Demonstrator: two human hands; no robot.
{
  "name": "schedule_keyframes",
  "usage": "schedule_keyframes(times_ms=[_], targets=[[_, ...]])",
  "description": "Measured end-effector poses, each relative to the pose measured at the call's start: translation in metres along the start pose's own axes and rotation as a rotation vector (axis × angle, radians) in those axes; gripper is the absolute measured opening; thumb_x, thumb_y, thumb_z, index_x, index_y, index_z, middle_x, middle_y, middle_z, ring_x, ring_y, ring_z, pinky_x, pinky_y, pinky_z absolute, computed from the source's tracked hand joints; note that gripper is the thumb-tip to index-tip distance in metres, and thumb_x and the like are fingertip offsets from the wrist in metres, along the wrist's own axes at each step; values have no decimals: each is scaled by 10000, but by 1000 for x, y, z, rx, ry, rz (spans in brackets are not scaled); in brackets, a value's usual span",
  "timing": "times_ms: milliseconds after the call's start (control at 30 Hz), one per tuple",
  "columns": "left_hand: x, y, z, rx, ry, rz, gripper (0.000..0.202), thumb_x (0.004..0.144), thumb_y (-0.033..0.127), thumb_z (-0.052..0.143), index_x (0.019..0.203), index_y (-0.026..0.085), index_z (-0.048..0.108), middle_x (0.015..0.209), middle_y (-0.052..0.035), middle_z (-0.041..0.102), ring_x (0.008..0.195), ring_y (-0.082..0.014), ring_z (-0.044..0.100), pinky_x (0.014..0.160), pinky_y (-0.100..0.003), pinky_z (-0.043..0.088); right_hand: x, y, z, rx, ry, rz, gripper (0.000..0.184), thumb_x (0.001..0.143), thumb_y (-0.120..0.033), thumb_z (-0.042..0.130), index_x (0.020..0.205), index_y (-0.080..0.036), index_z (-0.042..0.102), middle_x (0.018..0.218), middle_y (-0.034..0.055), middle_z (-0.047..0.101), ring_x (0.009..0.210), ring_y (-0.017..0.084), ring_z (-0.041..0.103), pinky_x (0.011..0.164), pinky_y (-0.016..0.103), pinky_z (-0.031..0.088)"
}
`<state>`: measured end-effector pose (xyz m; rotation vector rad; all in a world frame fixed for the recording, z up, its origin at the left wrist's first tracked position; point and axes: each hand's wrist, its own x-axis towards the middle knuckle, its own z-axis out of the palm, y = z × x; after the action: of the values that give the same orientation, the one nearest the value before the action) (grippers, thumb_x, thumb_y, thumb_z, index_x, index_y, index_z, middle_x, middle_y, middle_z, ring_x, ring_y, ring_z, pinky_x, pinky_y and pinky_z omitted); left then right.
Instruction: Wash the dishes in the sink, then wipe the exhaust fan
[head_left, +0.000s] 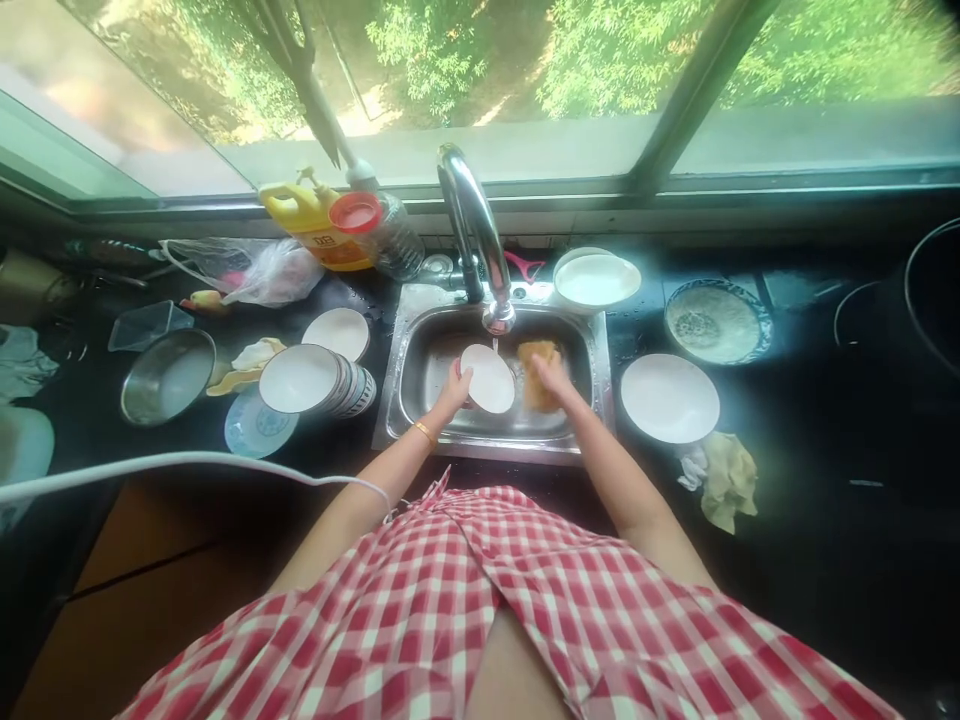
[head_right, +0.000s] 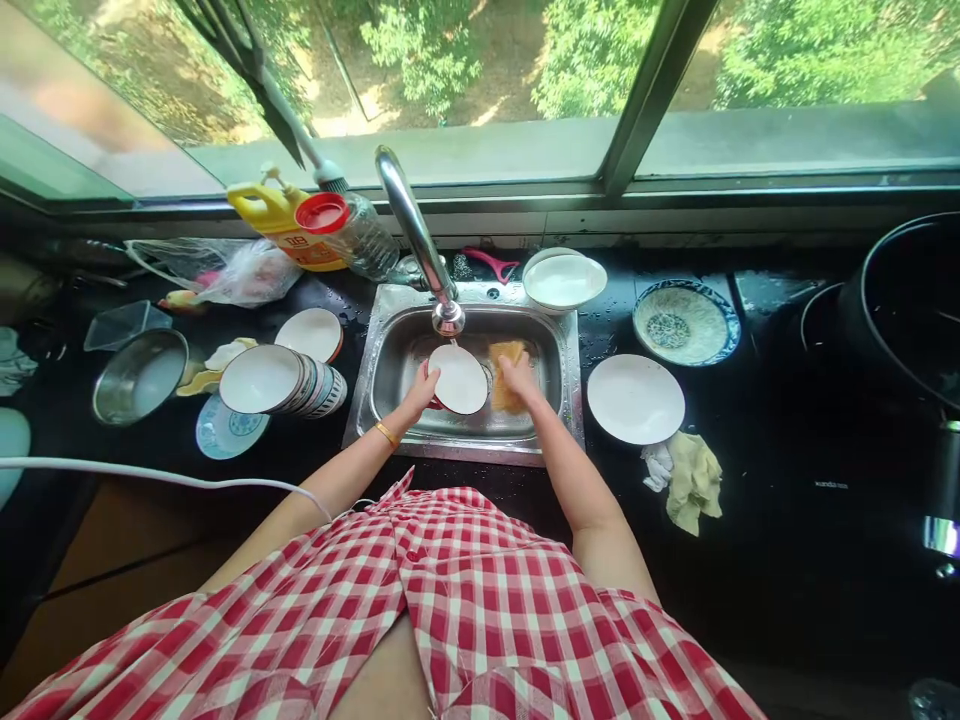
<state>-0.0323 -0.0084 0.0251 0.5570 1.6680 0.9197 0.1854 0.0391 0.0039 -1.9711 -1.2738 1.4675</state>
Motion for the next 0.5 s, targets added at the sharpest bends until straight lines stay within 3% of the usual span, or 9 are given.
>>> schedule_keyframes(times_ms=[100,200,267,333,400,467,500], targets=[[-4,9,15,165,-8,-37,665,786,419,736,1388,230,527,1198,-139,680,681,-174,660,627,-280,541,-6,-9,29,-21,-64,-57,431,803,-308,585,1207,-161,564,1255,173,614,1125,293,600,1016,393,441],[-7,13,27,287,-15,-5,604,792,422,740,1349,255,574,1163,-111,698,730,-207,684,689,-302,537,-11,-22,70,24,64,-53,364,788,-260,557,1134,-150,581,1232,175,606,1177,288,565,1059,419,403],[-6,17,26,312,-1,0,570,808,434,722,1331,251,586,1174,-110,697,778,-228,700,730,-322,541,-12,-33,90,175,76,-70,303,802,-278,530,1080,-172,589,1167,131,639,1152,255,573,1026,386,431],[-3,23,18,312,21,41,525,855,434,664,1328,222,586,1218,-128,687,892,-252,709,805,-344,543,-14,-41,98,369,-83,-131,262,810,-318,523,1028,-196,597,1040,69,674,1027,218,615,920,334,484],[0,31,5,343,46,170,468,899,399,603,1320,195,593,1295,-138,662,1089,-271,672,946,-367,507,-19,-41,95,461,-359,-179,219,802,-355,539,935,-197,612,852,19,667,835,191,626,776,294,502],[2,38,-6,411,49,285,435,901,364,598,1307,209,611,1355,-121,638,1231,-281,606,1065,-391,435,-24,-31,82,340,-578,-210,176,774,-365,593,784,-191,616,681,-11,603,705,172,584,688,272,474],[1,40,-9,449,42,309,429,891,359,612,1298,224,623,1361,-110,638,1260,-290,590,1094,-406,409,-25,-26,73,224,-611,-235,171,752,-354,633,715,-188,610,642,-15,578,689,169,567,683,269,461]])
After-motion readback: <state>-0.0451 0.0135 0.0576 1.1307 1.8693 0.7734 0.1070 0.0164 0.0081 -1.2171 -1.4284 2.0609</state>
